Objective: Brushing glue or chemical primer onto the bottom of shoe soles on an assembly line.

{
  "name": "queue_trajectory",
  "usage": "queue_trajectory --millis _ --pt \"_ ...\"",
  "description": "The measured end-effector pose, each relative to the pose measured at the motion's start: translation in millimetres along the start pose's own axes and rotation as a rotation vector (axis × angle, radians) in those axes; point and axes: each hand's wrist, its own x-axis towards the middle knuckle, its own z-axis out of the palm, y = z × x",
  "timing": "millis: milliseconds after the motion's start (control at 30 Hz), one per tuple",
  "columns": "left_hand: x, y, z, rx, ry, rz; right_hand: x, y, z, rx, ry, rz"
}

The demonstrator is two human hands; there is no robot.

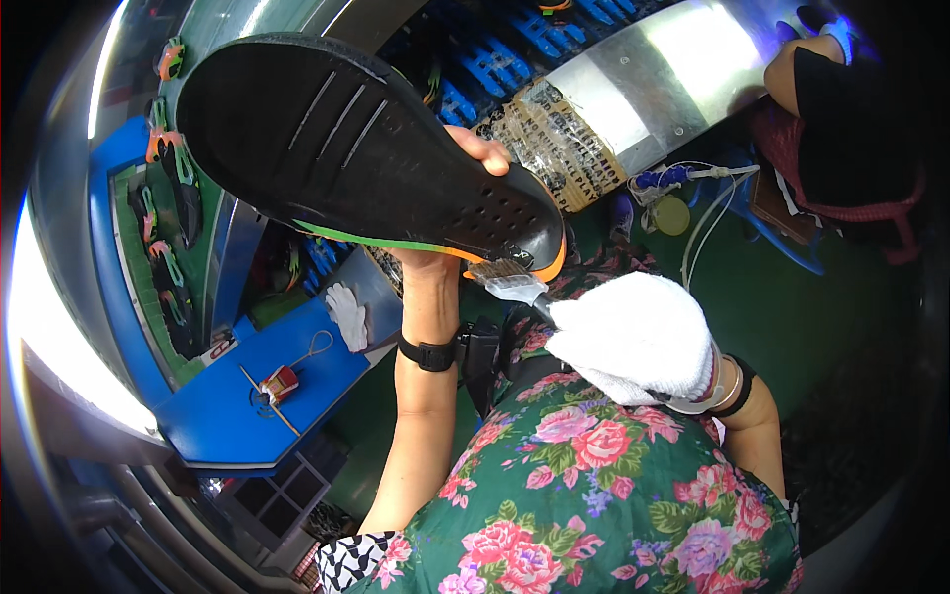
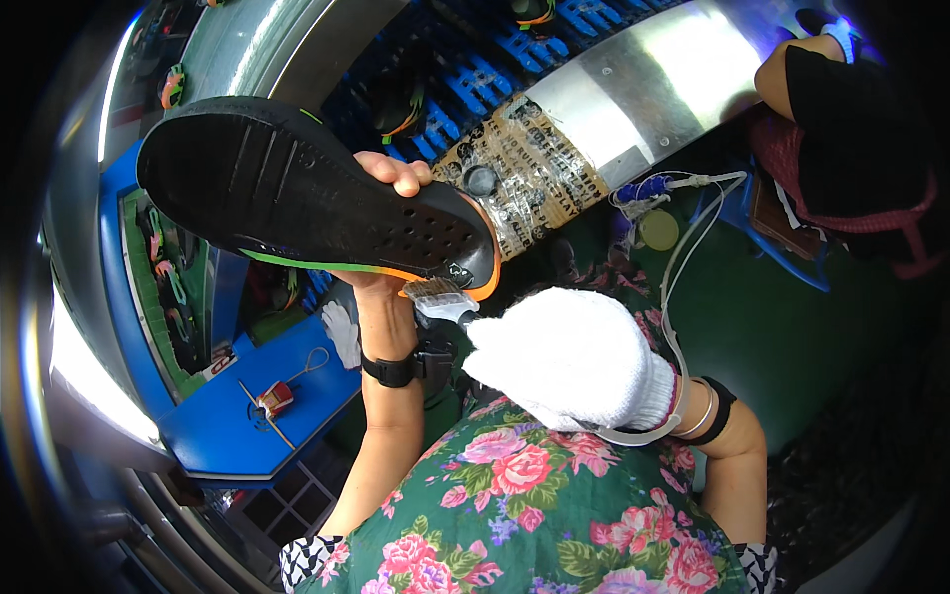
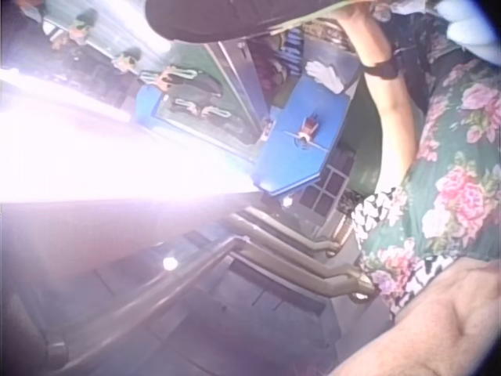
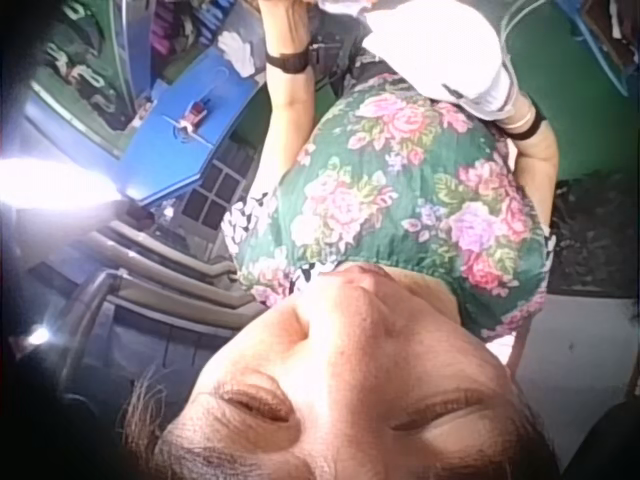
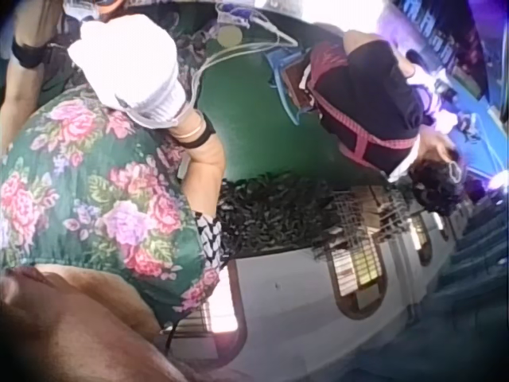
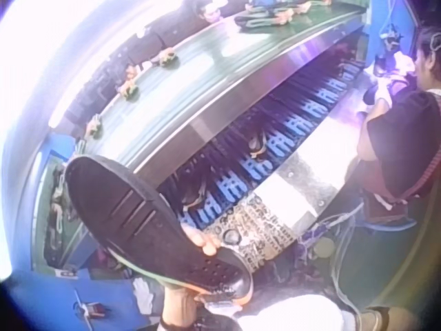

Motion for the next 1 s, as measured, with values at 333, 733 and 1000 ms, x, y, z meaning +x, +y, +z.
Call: queue_trajectory --millis 333,733,1000 --pt "0 -1 5 -0.007 0.011 0.009 -1 -7 -7 0.576 -0.150 0.492" --pt "-1 0 -2 0.033 0.041 0.053 -5 0 -3 -0.038 -0.027 0.045" --pt "2 -8 7 0.076 0.088 0.071 2 -2 -7 -0.057 -0.239 0.007"
